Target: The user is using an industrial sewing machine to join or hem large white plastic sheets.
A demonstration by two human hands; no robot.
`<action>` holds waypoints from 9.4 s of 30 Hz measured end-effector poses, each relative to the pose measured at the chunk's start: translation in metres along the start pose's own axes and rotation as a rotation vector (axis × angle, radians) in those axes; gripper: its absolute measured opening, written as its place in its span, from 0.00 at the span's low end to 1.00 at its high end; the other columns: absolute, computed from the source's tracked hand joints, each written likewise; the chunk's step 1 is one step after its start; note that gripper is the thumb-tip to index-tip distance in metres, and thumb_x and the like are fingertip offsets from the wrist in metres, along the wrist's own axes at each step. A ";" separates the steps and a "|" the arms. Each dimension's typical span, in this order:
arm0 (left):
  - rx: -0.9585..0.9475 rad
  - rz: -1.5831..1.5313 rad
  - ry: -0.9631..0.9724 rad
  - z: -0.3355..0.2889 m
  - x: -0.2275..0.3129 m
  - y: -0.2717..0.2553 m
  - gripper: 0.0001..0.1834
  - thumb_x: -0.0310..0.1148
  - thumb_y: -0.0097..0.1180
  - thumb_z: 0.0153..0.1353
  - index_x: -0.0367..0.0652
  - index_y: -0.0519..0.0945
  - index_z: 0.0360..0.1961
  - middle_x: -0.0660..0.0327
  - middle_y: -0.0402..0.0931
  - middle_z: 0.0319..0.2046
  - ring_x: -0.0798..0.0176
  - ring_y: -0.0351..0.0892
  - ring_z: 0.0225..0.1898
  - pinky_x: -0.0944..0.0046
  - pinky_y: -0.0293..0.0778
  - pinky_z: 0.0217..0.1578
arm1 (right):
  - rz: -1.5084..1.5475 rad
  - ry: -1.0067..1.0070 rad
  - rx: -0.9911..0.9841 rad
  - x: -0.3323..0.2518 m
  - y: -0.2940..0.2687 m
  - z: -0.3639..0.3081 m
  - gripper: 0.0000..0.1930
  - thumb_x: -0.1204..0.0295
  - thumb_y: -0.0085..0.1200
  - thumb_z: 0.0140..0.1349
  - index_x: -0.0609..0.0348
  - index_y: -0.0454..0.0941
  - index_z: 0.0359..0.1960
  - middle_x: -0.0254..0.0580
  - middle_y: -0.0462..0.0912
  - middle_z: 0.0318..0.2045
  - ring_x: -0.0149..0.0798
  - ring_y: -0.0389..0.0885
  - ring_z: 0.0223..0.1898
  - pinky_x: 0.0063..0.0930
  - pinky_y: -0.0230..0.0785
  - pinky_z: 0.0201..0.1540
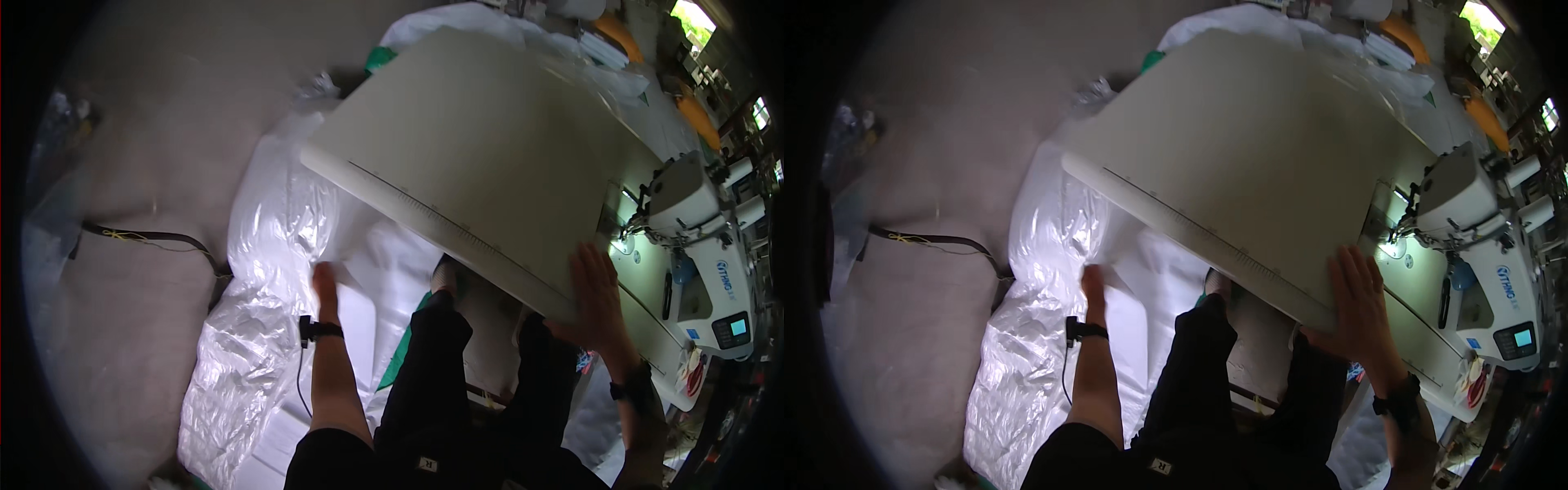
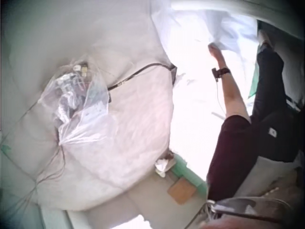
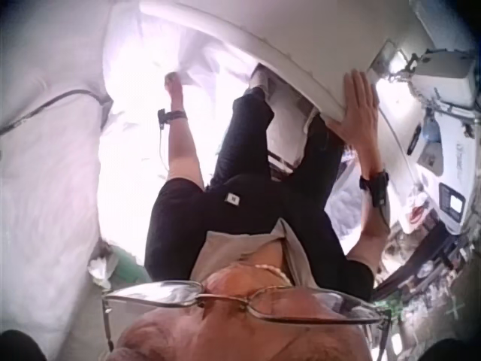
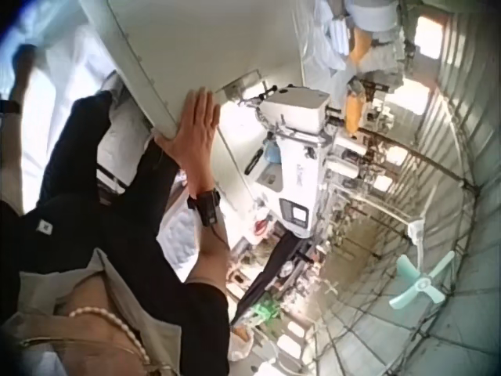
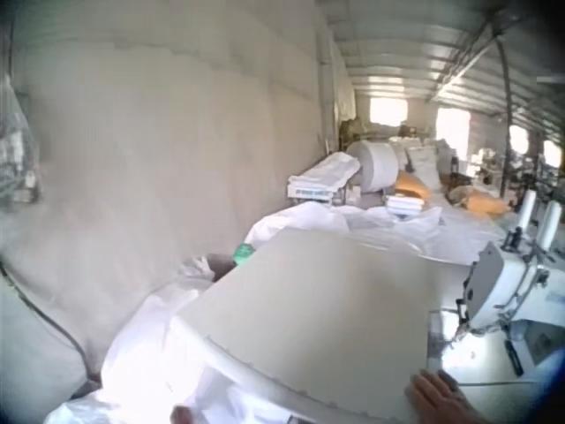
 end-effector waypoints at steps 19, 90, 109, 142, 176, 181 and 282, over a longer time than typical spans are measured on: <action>-0.508 -0.752 0.056 -0.220 0.452 -0.124 0.15 0.33 0.54 0.61 0.44 0.73 0.17 0.73 0.69 0.18 0.79 0.63 0.22 0.75 0.60 0.24 | 2.555 0.610 -0.551 -0.207 0.111 0.039 0.36 0.37 0.34 0.61 0.54 0.65 0.58 0.45 0.71 0.53 0.43 0.70 0.53 0.43 0.66 0.53; -1.139 -0.181 0.361 -0.293 0.463 0.126 0.10 0.30 0.56 0.59 0.35 0.79 0.38 0.64 0.78 0.30 0.72 0.75 0.33 0.73 0.70 0.37 | 1.104 0.770 0.650 -0.049 0.044 -0.141 0.09 0.72 0.54 0.59 0.66 0.79 0.36 0.38 0.81 0.26 0.28 0.78 0.28 0.22 0.70 0.33; -0.902 -0.210 0.440 -0.316 0.481 0.019 0.06 0.27 0.54 0.60 0.36 0.79 0.36 0.65 0.77 0.25 0.76 0.72 0.30 0.73 0.70 0.33 | 1.781 0.568 0.627 -0.124 0.001 -0.151 0.11 0.74 0.56 0.60 0.71 0.76 0.40 0.38 0.80 0.38 0.25 0.78 0.38 0.16 0.71 0.41; -0.723 -0.290 0.381 -0.321 0.474 -0.030 0.05 0.23 0.57 0.54 0.37 0.78 0.33 0.56 0.76 0.30 0.58 0.77 0.32 0.64 0.73 0.36 | 1.997 0.505 0.358 -0.136 -0.014 -0.143 0.11 0.72 0.52 0.63 0.67 0.78 0.43 0.37 0.80 0.35 0.30 0.80 0.39 0.21 0.73 0.45; -0.930 -0.891 -0.014 -0.285 0.463 -0.049 0.06 0.27 0.53 0.62 0.35 0.78 0.37 0.58 0.79 0.31 0.64 0.78 0.34 0.65 0.73 0.42 | 1.460 0.165 0.508 -0.169 -0.028 -0.102 0.05 0.83 0.54 0.57 0.70 0.77 0.36 0.43 0.76 0.45 0.34 0.79 0.44 0.25 0.75 0.48; -0.902 -0.785 0.024 -0.289 0.468 -0.049 0.05 0.25 0.53 0.61 0.35 0.78 0.36 0.59 0.79 0.30 0.64 0.79 0.33 0.65 0.74 0.41 | 1.716 0.291 0.389 -0.163 -0.032 -0.105 0.07 0.81 0.52 0.59 0.69 0.77 0.38 0.42 0.79 0.40 0.31 0.79 0.39 0.23 0.73 0.43; -0.494 0.223 1.659 -0.150 0.729 -0.083 0.17 0.41 0.65 0.46 0.37 0.75 0.23 0.53 0.70 0.18 0.53 0.71 0.19 0.60 0.67 0.22 | 1.277 0.370 0.273 -0.119 -0.179 -0.224 0.11 0.70 0.47 0.67 0.62 0.72 0.27 0.27 0.64 0.18 0.20 0.59 0.23 0.18 0.55 0.26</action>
Point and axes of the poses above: each hand's wrist, its own z-axis towards the middle knuckle, its own y-axis out of the palm, x = y × z, the point moved 1 cm from there along z, towards the middle knuckle
